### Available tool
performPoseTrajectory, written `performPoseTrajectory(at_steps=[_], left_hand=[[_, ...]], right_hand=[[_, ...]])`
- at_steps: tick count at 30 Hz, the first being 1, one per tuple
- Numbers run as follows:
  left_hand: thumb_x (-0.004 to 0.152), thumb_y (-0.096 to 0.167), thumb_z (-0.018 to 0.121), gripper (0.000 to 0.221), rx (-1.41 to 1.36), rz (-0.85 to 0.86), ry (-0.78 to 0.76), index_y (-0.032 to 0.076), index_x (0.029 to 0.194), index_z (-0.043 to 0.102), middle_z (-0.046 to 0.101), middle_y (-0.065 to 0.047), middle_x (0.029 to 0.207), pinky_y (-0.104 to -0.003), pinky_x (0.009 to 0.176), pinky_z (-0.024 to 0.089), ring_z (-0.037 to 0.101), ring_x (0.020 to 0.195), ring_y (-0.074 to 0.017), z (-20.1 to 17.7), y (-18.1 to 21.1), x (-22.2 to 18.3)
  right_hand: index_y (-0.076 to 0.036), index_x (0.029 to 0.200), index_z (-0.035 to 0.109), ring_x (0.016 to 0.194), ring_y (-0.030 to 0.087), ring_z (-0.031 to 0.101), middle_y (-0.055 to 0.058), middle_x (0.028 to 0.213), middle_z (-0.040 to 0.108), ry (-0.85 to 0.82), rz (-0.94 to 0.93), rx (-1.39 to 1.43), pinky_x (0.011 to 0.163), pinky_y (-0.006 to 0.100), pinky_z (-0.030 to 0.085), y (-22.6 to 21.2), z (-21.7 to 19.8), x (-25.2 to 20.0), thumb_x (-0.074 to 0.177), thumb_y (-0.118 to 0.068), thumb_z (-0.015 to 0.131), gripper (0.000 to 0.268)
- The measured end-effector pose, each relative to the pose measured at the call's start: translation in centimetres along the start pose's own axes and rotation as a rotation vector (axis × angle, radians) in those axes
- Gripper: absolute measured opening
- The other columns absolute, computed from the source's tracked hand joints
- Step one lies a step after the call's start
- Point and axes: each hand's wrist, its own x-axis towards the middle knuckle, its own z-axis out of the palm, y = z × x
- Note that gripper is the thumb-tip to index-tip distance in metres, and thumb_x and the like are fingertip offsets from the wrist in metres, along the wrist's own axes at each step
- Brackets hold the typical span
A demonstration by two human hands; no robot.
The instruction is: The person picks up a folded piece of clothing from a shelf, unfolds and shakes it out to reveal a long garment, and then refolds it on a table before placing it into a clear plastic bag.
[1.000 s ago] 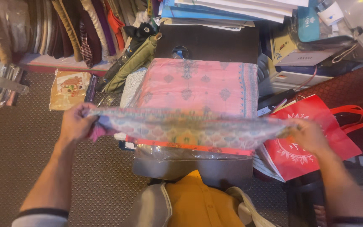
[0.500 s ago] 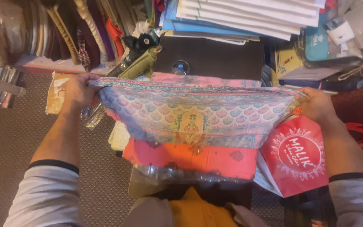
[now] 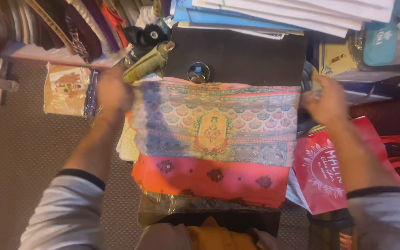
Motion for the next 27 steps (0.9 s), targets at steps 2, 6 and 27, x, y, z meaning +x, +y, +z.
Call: performPoseTrajectory(at_steps=[2,6,27], left_hand=[[0.075,0.008,0.070,0.064,-0.070,0.153,-0.085,0.003,0.137,0.058,0.064,-0.027,0.122,-0.055,0.096,0.045,0.060,0.111,-0.0464,2.2,5.0,-3.0],[0.087,0.039,0.072,0.072,-0.402,0.649,-0.191,0.002,0.146,0.051,0.053,-0.029,0.146,-0.061,0.116,0.034,0.047,0.137,-0.0491,0.7,16.0,-10.3],[0.077,0.010,0.066,0.038,0.105,0.202,-0.067,0.022,0.113,0.070,0.073,-0.004,0.105,-0.039,0.096,0.056,0.071,0.108,-0.0249,-0.3,0.9,-20.7]], right_hand=[[0.004,0.137,0.063,0.122,0.048,0.056,0.030,0.130,0.064,-0.039,-0.064,0.153,0.108,0.054,0.040,-7.2,0.2,-2.8,0.092,-0.015,0.072,0.050],[0.005,0.149,0.049,0.143,0.056,0.033,0.037,0.153,0.042,-0.033,-0.493,0.260,0.117,0.065,0.023,-15.3,5.0,-10.5,0.088,-0.042,0.072,0.080],[-0.019,0.088,0.063,0.093,0.032,0.067,0.003,0.091,0.061,0.203,-0.038,0.031,0.084,0.044,0.054,2.1,7.2,-23.5,0.075,-0.019,0.078,0.020]])
